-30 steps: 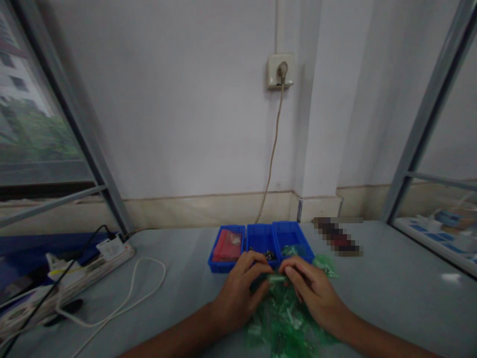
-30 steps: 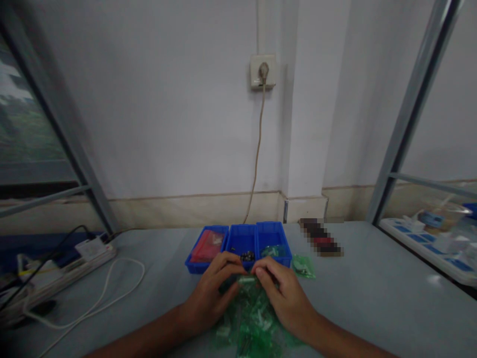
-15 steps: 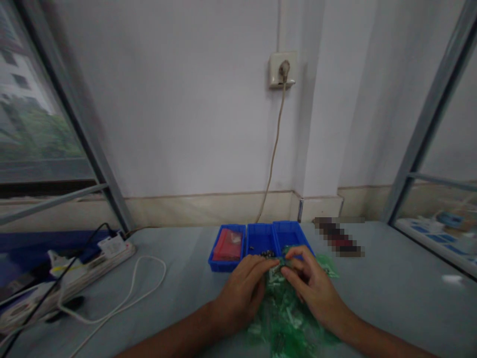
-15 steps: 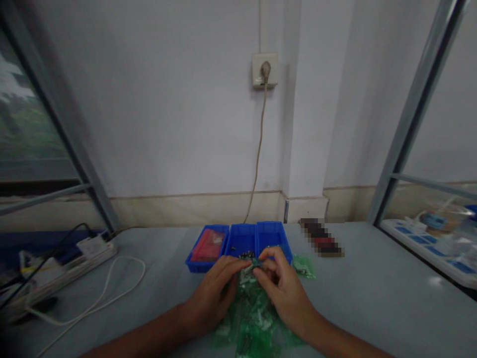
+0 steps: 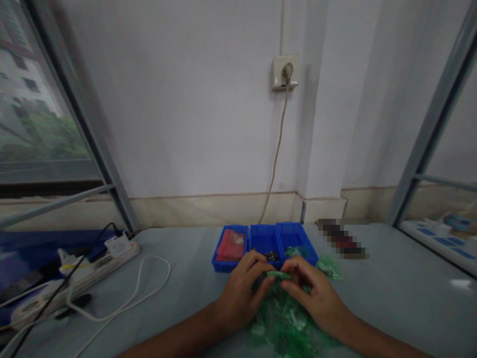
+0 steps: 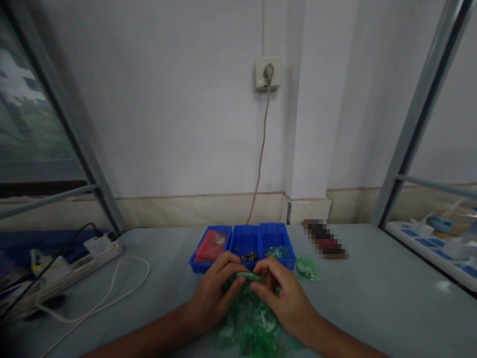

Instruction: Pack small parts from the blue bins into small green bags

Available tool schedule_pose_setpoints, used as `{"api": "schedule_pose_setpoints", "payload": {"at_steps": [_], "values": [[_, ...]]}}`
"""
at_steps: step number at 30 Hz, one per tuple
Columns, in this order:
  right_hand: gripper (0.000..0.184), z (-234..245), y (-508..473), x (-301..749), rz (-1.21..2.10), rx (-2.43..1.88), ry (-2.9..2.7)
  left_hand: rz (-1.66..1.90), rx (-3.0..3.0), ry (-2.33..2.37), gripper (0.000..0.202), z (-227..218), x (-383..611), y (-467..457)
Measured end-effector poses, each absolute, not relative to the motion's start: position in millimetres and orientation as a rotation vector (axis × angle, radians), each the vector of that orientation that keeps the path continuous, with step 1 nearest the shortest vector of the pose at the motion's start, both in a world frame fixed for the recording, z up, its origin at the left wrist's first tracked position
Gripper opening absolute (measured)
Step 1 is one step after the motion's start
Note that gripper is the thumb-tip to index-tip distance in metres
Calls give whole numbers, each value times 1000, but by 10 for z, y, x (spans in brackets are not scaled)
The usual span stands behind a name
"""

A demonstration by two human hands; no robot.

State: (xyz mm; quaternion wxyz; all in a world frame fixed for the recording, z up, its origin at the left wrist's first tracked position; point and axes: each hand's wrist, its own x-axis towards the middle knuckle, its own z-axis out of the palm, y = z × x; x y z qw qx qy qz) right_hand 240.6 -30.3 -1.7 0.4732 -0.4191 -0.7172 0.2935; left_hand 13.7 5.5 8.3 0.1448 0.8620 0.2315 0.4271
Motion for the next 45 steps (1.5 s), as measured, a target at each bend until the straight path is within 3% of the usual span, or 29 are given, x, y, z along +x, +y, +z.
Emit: {"api": "schedule_pose_setpoints", "payload": {"at_steps": [5, 9, 28, 35, 38, 41, 45], "values": [[21, 4, -310, 2389, 570, -956, -1739, 1249, 2485, 638, 10, 99, 135, 33], [20, -53, -306, 2373, 727, -1019, -1665, 1264, 2493, 642, 13, 94, 131, 17], [49, -15, -303, 2398, 820, -978, -1570, 1244, 2588, 459, 30, 152, 123, 5], [52, -33, -272, 2377, 727, -1075, -1649, 1187, 2621, 517, 56, 29, 122, 51], [52, -31, -279, 2371, 744, -1081, -1684, 1201, 2616, 578, 43, 45, 117, 64], [50, 23, -300, 2377, 715, -1053, -1727, 1223, 2601, 655, 16, 46, 116, 72], [42, 74, -323, 2400, 641, -948, -1744, 1216, 2503, 804, 27, 3, 127, 75]]}}
